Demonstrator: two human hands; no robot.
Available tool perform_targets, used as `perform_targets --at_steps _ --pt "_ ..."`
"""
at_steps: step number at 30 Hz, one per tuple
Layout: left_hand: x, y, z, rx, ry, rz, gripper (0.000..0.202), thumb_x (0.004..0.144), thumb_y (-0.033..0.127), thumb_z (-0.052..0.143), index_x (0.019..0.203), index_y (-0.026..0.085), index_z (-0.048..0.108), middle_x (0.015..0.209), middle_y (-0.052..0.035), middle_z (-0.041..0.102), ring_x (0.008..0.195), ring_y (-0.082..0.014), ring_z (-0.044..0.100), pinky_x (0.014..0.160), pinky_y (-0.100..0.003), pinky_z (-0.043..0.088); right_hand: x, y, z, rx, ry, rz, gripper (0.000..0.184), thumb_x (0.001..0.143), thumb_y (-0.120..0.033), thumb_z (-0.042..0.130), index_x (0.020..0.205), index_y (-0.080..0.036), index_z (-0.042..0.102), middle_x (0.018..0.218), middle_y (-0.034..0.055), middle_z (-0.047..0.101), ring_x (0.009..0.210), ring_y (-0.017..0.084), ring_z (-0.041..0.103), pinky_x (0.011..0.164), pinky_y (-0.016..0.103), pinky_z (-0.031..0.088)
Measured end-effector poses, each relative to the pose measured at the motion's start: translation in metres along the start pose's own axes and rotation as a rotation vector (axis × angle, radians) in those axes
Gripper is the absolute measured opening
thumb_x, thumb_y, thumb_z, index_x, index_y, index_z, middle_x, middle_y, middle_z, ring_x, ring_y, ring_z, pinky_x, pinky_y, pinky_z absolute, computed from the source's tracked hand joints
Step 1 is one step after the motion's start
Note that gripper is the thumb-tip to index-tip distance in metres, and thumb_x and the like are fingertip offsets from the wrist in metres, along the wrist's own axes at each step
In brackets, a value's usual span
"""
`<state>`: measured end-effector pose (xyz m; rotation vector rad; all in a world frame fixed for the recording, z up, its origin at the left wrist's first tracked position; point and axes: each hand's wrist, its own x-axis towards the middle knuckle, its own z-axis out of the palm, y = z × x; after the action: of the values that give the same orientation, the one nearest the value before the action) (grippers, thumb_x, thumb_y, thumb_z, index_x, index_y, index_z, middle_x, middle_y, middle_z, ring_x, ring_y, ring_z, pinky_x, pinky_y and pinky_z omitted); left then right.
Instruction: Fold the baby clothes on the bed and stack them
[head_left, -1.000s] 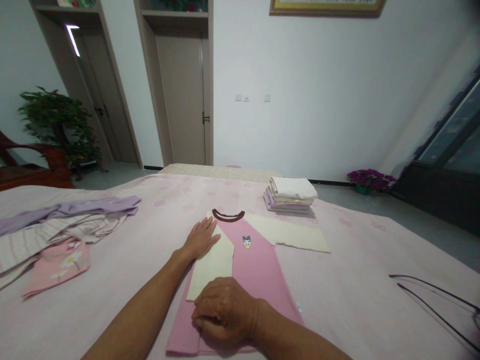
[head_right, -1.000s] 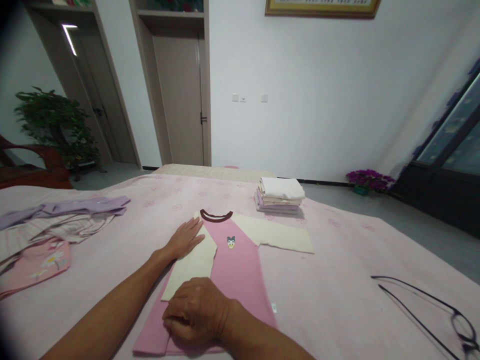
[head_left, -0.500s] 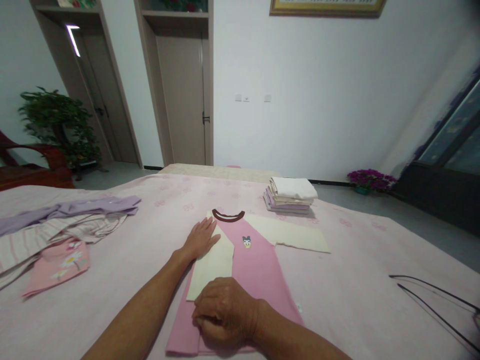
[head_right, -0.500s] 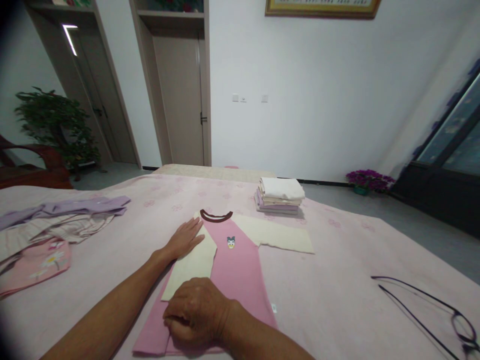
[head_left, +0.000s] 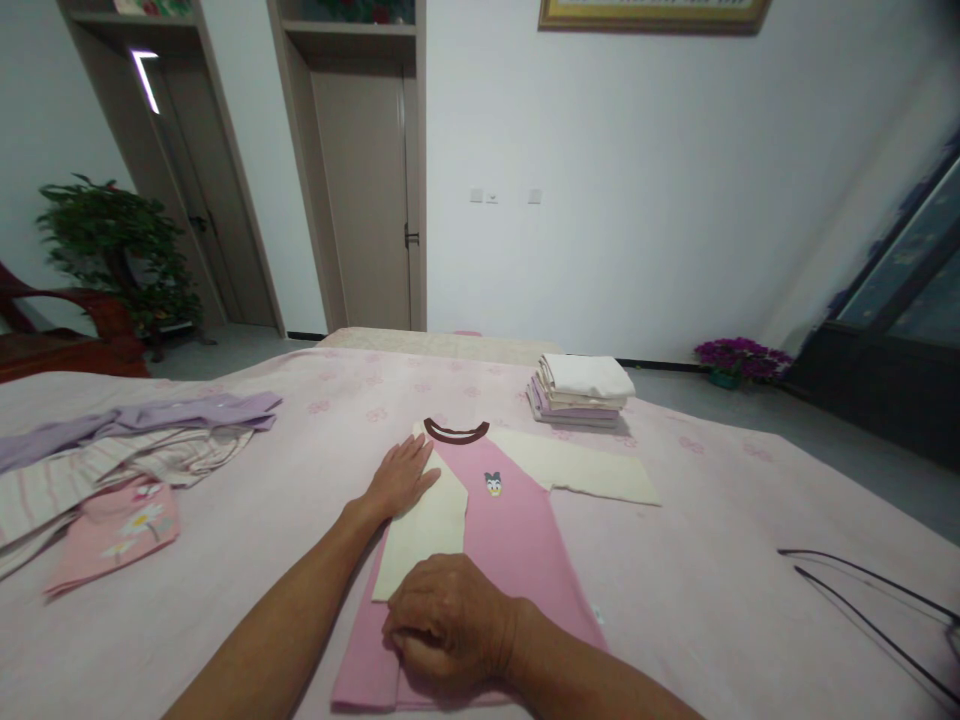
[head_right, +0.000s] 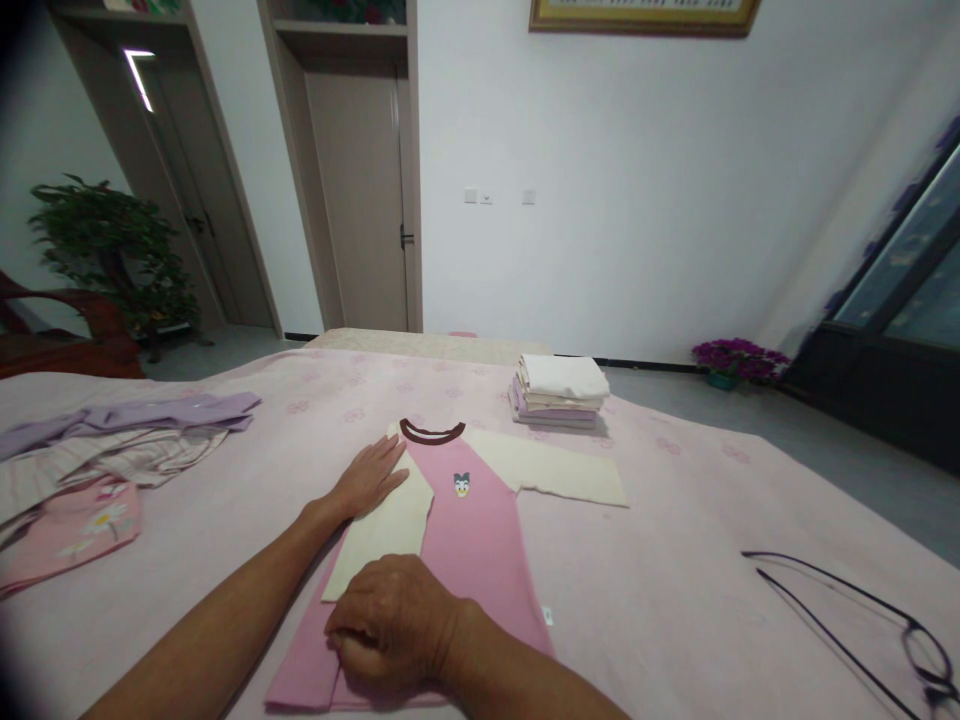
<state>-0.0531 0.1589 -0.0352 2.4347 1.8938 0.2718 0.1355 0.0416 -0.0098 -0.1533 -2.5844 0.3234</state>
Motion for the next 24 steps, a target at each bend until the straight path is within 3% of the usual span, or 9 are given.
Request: perform_targets --at_steps 24 --pt "-0.0002 -0.0005 0.0005 0.002 0.003 -0.005 0.065 0.100 0.053 0.027 0.153 0.016 0.032 0.162 -0.0124 0.021 0.150 -0.0272 0.018 0.119 -0.044 0.017 0.0003 -0.0002 -0.0031 -0.032 -0.022 0.000 0.012 0.085 -0.024 0.053 0.076 -0.021 0.060 0.068 -0.0010 0.064 0.066 0.014 0.059 0.069 0.027 0.044"
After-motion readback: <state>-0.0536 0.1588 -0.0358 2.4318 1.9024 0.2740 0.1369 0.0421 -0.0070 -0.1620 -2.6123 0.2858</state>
